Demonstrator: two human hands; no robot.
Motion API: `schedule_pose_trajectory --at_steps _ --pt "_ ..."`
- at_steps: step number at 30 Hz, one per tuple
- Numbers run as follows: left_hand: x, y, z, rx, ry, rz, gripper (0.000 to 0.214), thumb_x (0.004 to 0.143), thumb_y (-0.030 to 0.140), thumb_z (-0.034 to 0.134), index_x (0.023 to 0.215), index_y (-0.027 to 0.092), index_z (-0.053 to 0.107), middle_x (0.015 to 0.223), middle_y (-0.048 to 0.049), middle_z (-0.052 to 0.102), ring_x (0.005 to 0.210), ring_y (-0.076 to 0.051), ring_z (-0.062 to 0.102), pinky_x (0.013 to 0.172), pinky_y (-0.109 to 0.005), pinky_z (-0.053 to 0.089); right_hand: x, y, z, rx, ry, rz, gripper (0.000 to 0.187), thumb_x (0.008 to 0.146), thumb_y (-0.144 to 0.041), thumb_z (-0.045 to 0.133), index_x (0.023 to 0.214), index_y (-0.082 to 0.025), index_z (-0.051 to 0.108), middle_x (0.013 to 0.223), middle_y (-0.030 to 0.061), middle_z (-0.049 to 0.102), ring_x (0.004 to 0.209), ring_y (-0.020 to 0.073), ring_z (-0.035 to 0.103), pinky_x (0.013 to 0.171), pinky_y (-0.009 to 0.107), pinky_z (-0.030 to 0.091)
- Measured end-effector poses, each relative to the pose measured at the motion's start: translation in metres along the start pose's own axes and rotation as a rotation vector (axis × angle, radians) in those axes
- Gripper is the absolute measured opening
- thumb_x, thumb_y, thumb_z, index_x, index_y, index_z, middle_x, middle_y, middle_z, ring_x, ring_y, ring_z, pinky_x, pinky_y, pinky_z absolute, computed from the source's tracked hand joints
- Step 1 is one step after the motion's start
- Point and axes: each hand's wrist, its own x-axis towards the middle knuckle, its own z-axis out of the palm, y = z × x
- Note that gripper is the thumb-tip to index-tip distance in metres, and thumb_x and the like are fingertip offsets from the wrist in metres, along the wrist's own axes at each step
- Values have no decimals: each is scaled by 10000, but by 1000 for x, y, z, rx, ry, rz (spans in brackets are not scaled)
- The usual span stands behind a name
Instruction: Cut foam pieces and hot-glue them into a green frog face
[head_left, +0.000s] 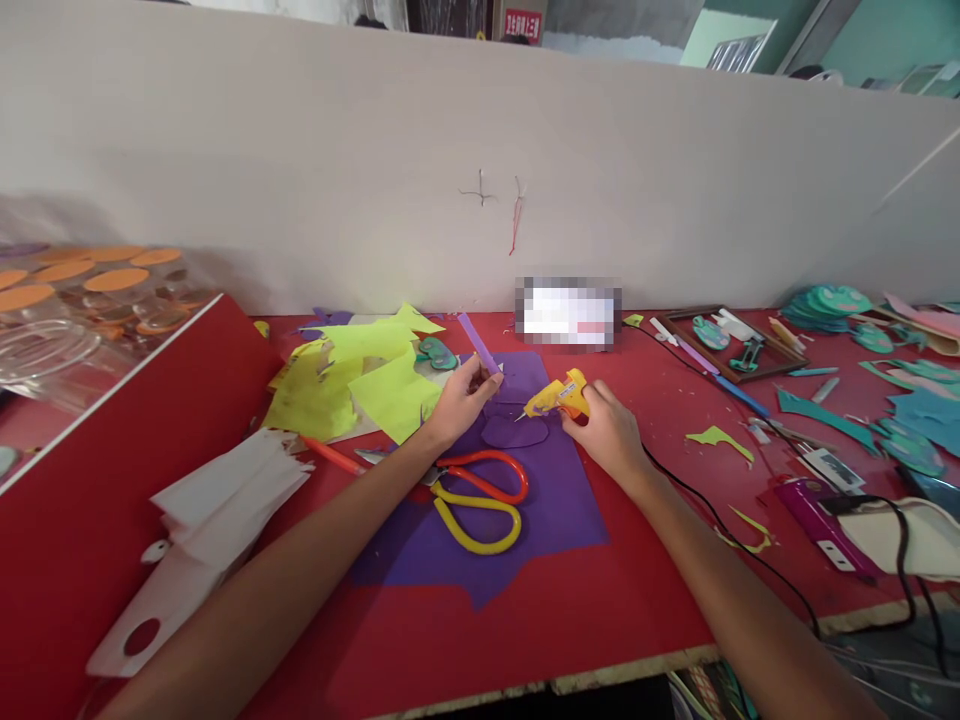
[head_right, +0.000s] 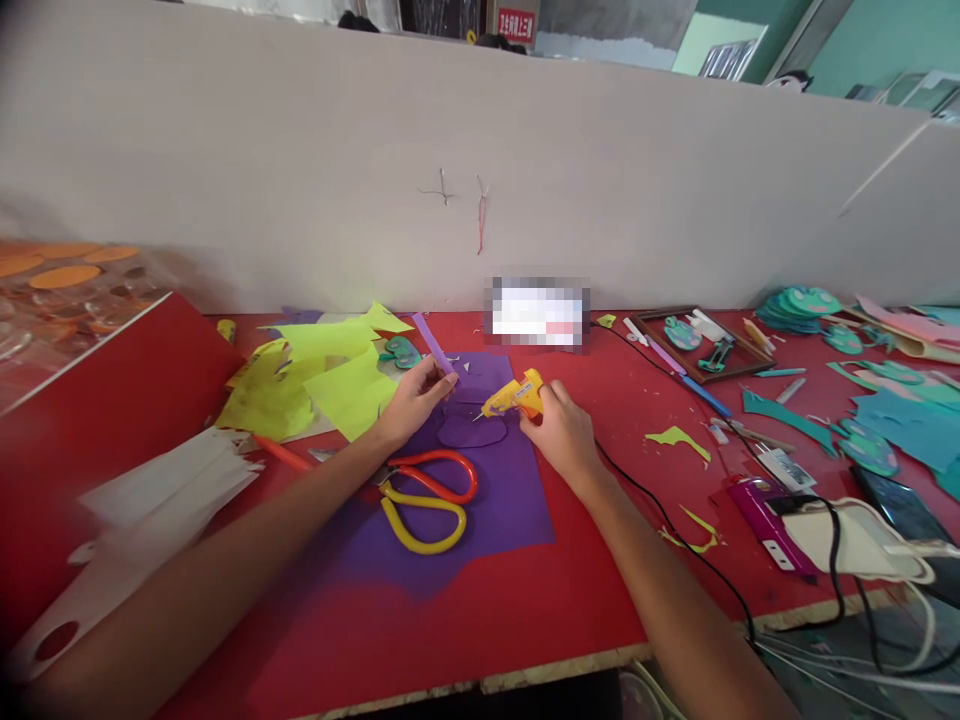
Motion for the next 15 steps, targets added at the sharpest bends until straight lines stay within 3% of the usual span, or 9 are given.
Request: schedule_pose_trajectory --at_steps 9,15 --pt "0 -2 -1 86 -97 -23 286 942 407 520 766 182 532 676 6 547 617 -127 511 588 -257 406 0 2 1 -8 -12 -33 171 901 -354 599 857 -203 529 926 51 549 730 191 559 541 294 313" --pt "1 -3 0 102 -43 -4 286 916 400 560 729 197 481 649 18 516 609 -129 488 576 -257 390 0 3 0 4 -18 -35 153 900 -337 603 858 -208 530 930 54 555 745 201 566 544 300 313"
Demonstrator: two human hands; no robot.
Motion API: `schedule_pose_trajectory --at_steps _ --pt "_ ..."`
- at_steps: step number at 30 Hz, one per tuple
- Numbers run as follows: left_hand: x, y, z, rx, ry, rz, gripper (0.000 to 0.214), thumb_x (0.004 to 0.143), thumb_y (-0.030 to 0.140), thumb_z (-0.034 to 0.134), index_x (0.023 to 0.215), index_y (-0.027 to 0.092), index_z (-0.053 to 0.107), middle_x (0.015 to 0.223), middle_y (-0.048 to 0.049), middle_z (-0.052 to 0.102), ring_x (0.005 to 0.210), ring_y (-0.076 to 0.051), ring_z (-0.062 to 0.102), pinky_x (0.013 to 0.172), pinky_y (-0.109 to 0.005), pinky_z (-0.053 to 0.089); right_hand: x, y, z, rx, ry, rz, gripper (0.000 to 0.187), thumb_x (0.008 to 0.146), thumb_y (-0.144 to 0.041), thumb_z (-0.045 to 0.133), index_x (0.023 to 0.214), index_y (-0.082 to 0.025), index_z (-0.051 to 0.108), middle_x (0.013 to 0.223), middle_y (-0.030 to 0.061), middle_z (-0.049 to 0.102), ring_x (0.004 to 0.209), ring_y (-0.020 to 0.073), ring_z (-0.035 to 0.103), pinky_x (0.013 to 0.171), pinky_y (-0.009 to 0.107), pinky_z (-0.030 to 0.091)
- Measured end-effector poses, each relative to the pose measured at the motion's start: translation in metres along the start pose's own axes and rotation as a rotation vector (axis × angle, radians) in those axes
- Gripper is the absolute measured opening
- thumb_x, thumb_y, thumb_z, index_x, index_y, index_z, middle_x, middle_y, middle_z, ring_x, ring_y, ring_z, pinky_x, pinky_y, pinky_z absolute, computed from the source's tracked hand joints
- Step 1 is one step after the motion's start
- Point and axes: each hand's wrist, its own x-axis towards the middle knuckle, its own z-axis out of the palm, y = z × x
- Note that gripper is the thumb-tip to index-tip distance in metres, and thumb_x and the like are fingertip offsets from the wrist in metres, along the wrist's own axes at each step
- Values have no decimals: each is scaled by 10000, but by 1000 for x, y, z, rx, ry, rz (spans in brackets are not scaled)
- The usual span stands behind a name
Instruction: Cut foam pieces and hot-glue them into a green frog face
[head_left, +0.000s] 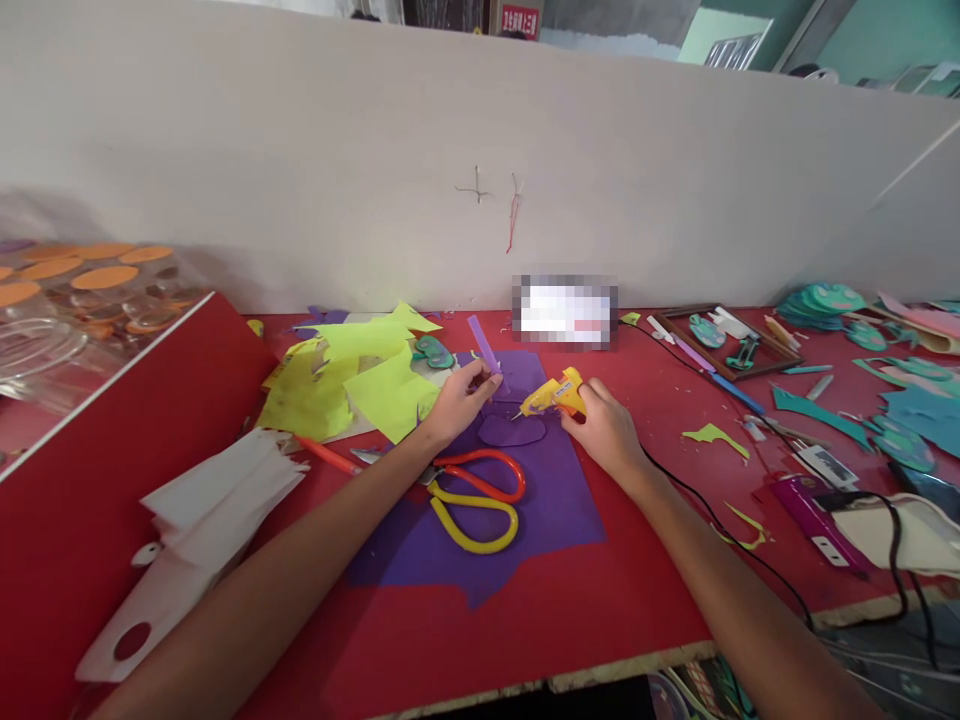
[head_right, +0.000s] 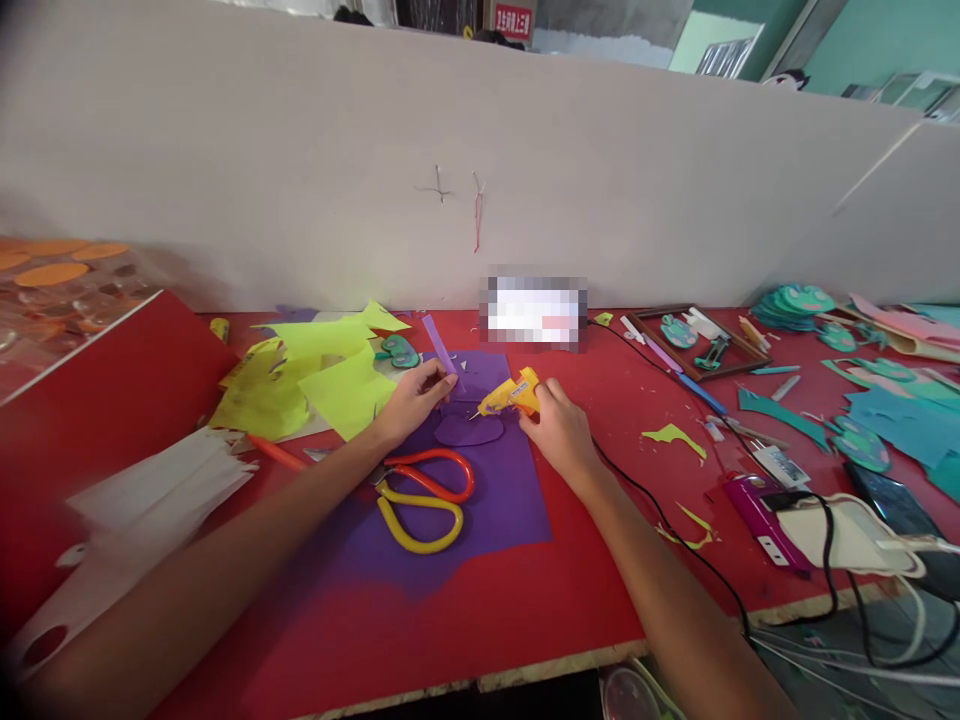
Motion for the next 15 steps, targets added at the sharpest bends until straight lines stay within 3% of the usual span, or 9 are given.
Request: schedule_pose_trajectory --at_steps 15 --pt "0 -1 0 -88 18 13 178 878 303 597 843 203 455 708 35 515 627 -113 514 607 -245 431 -1 0 -2 6 1 -17 151 898 -323 602 848 -207 519 912 46 554 738 196 565 551 300 317"
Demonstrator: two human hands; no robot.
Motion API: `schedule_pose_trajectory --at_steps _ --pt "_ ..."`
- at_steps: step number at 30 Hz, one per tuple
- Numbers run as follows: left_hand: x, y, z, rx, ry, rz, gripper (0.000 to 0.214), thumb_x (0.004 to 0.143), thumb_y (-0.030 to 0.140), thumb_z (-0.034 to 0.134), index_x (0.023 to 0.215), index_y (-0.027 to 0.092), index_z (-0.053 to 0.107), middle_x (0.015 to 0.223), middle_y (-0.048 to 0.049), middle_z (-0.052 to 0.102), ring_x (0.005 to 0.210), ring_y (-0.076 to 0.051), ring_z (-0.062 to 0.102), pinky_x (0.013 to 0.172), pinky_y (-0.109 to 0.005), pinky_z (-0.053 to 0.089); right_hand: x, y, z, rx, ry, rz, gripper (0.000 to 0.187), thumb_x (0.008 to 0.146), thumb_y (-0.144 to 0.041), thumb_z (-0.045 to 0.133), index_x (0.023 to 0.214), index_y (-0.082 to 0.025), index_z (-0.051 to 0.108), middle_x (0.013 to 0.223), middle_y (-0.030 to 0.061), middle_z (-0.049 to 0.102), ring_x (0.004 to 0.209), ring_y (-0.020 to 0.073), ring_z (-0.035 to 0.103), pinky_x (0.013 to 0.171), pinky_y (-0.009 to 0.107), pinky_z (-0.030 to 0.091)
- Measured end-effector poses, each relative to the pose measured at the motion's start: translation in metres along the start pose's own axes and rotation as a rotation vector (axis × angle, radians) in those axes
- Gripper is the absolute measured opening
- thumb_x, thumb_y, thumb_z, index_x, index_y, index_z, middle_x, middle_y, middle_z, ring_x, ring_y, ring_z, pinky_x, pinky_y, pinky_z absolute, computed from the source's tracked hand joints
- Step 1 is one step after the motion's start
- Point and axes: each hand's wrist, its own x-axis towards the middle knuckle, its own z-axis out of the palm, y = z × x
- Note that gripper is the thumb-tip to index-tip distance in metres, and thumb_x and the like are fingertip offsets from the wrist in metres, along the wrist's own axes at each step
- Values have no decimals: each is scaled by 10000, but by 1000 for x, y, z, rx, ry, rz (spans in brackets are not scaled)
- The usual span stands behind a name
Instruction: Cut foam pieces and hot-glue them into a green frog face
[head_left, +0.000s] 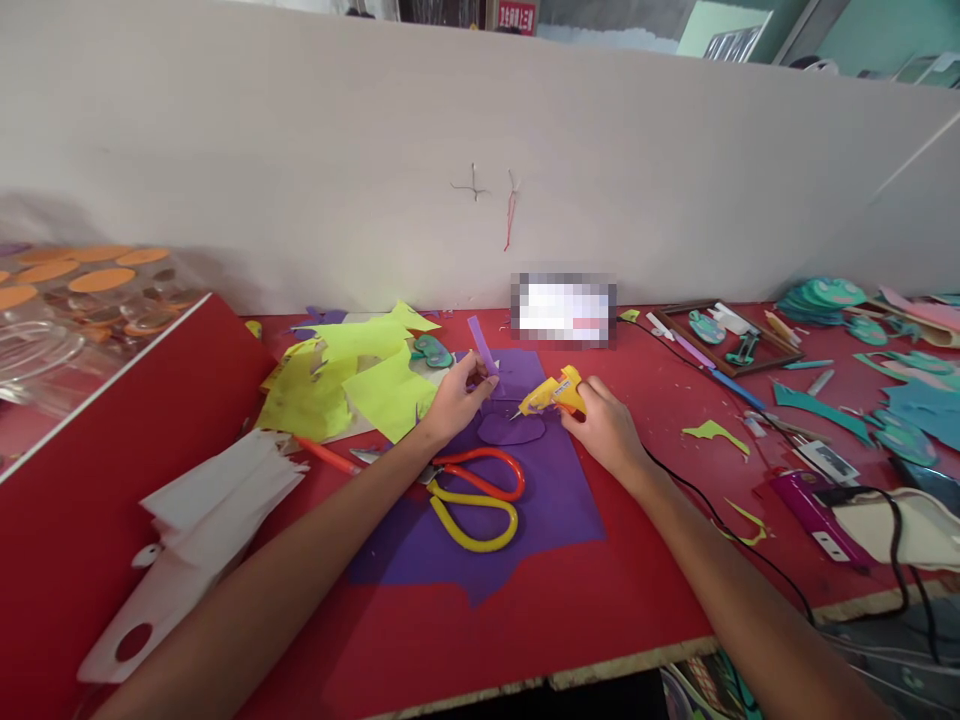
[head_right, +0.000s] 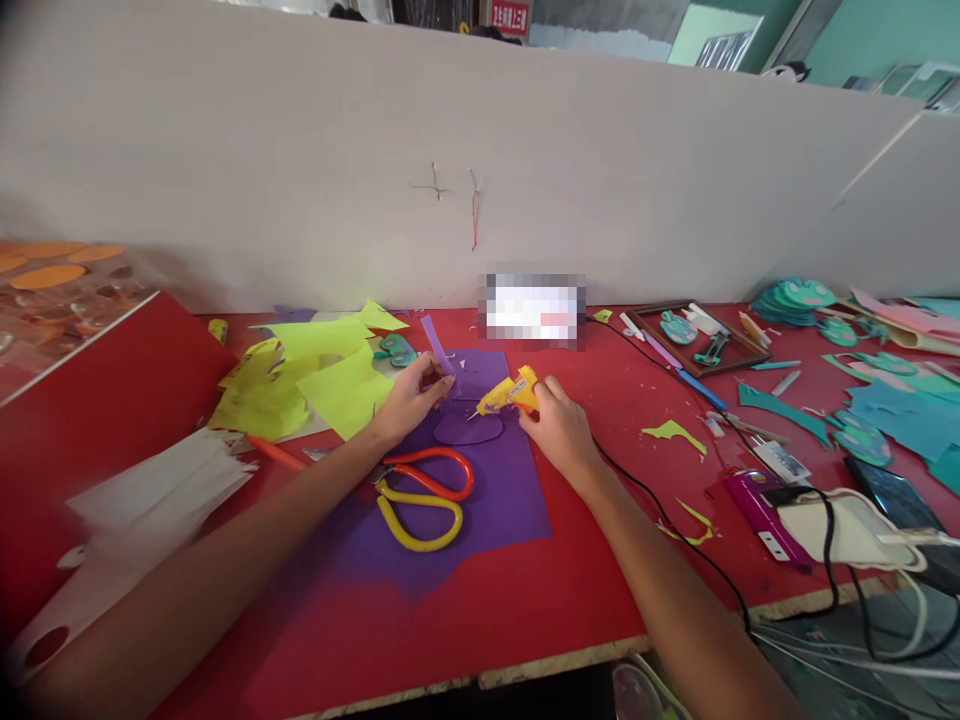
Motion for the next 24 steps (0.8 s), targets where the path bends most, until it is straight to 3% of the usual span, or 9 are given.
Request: schedule_pose_trajectory --at_steps 8,14,24 --pt "1 0 -1 95 4 3 197 889 349 584 796 183 535 692 15 521 622 -124 492 585 -255 416 0 1 -2 -6 -1 -13 139 904 -324 578 849 -205 533 908 59 556 730 200 562 558 299 326" --pt "1 0 -1 112 -2 9 222 878 351 604 764 191 502 671 22 518 629 -127 500 601 -257 418 1 -1 -3 66 70 -6 184 905 -378 583 870 -206 531 906 63 551 764 215 572 583 299 373" --pt "1 1 -2 137 15 -2 216 885 353 580 765 196 494 668 16 512 625 -135 487 594 -262 401 0 -4 -6 -5 48 41 268 886 -461 609 873 -205 530 920 59 559 748 210 579 524 296 293"
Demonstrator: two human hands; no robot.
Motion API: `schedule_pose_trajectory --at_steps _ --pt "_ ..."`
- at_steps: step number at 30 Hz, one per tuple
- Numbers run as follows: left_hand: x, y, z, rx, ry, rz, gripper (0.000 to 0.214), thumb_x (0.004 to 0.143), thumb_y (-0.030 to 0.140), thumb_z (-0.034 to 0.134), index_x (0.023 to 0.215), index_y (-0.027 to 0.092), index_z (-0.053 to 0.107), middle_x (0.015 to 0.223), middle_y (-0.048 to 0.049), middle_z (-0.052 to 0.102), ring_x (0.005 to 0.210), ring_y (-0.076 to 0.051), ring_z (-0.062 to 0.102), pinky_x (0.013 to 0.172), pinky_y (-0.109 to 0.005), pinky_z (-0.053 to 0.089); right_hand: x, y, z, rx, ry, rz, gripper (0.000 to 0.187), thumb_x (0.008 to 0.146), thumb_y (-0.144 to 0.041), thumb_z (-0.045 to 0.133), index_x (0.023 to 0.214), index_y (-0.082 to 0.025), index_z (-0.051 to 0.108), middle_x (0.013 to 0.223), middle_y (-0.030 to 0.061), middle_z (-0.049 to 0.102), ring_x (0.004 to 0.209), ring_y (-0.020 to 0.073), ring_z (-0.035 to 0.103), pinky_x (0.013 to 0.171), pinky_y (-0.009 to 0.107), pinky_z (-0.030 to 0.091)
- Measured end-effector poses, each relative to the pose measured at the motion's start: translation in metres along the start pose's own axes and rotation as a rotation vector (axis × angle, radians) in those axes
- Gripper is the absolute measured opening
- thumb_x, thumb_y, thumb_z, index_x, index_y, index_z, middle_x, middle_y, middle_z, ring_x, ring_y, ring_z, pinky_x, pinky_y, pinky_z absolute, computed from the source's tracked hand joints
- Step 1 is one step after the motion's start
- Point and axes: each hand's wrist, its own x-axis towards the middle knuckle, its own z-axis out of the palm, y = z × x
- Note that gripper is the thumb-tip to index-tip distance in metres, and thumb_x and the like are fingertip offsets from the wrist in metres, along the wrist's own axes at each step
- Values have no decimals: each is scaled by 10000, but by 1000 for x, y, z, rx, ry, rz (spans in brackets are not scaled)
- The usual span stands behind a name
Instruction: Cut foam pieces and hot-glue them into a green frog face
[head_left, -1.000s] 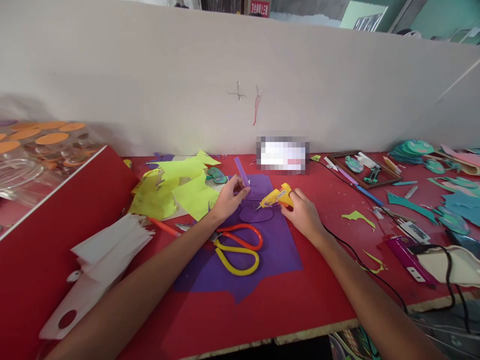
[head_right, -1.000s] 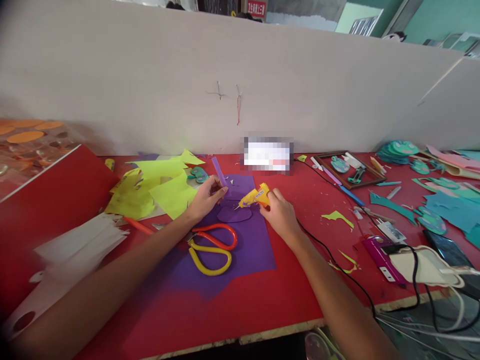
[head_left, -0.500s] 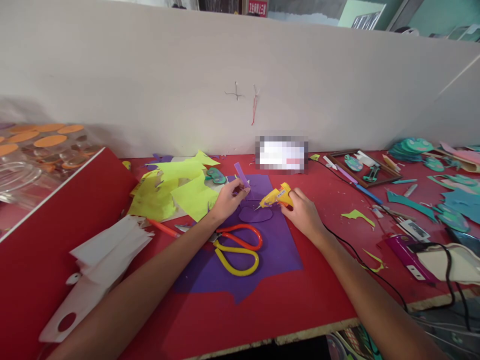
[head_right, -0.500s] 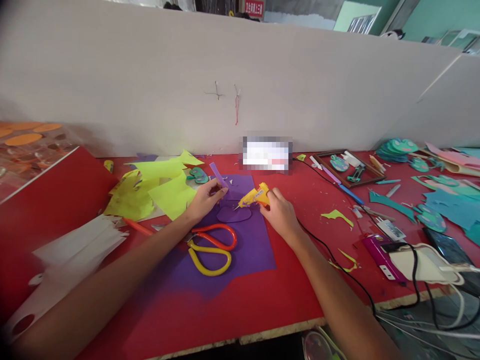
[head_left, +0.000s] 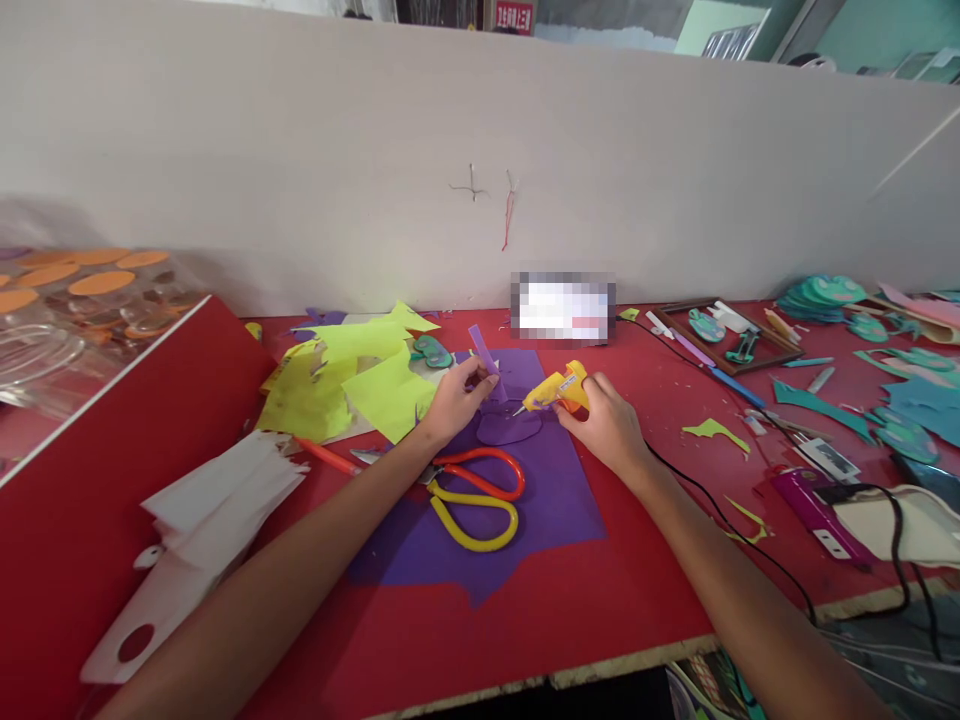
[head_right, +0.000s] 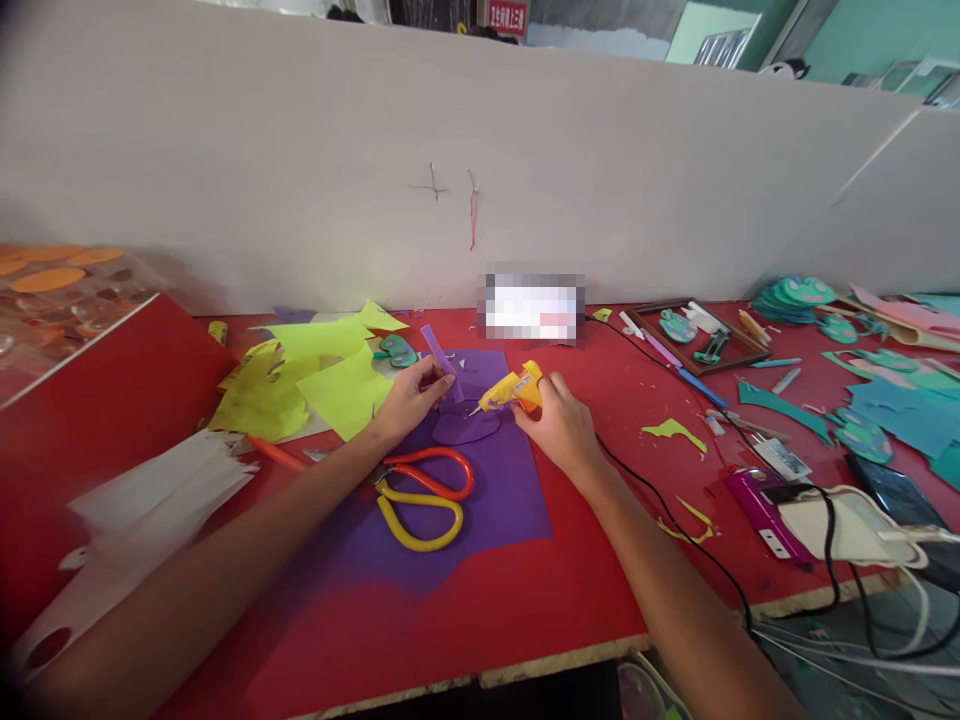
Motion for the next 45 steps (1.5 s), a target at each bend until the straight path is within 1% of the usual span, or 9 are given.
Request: schedule_pose_trajectory --at_steps 3,6,9,13,19,24,30,36,45 --pt "0 0 0 33 6 16 218 895 337 567 749 194 493 669 16 500 626 -134 473 594 -264 394 0 0 0 -24 -31 -2 273 888 -470 600 868 -206 531 923 56 558 733 205 574 513 298 268" --pt "0 0 1 51 1 19 219 898 329 566 743 189 501 671 16 497 631 -132 474 600 -263 395 0 -1 0 -1 -20 11 269 891 -468 594 860 -210 529 922 56 556 755 208 579 519 297 278" --pt "0 -1 2 44 -11 14 184 888 323 577 777 184 527 686 11 538 638 -135 507 612 -264 406 0 -3 -1 25 9 23 276 888 -475 601 870 -210 526 924 56 555 768 212 583 528 296 291" --pt "0 -1 2 29 -29 12 146 881 302 591 817 176 552 729 -7 605 661 -140 559 634 -268 431 0 -2 -1 36 -9 13 260 887 -461 596 862 -212 529 926 60 558 762 215 582 528 296 292" --pt "-1 -5 4 102 -119 14 153 865 309 608 795 177 576 723 -16 654 659 -148 591 630 -269 438 1 1 -2 104 65 26 238 877 -441 601 859 -214 535 896 62 549 787 228 580 560 299 350" --pt "-2 -7 6 160 -138 3 118 834 270 642 773 178 599 733 -23 699 671 -159 619 644 -279 449 1 -2 -1 113 32 1 228 883 -435 590 849 -218 529 903 67 557 795 230 583 554 301 350" --pt "-3 -4 6 278 -124 19 134 811 200 645 713 184 554 690 -5 657 623 -145 555 610 -274 391 0 -3 2 92 1 -7 236 884 -434 597 841 -217 515 899 61 549 792 227 578 544 298 331" --pt "-3 -2 7 349 -122 24 161 809 180 644 697 194 528 665 4 618 593 -144 522 580 -274 346 -1 -3 2 64 -18 -5 263 891 -461 594 848 -212 519 910 59 548 761 211 568 526 291 300" --pt "-4 -2 9 433 -169 9 127 845 189 639 745 185 560 714 -14 652 618 -152 538 587 -273 343 -1 -4 6 1 -32 -19 279 897 -468 602 875 -200 526 931 57 551 750 198 577 527 285 303"
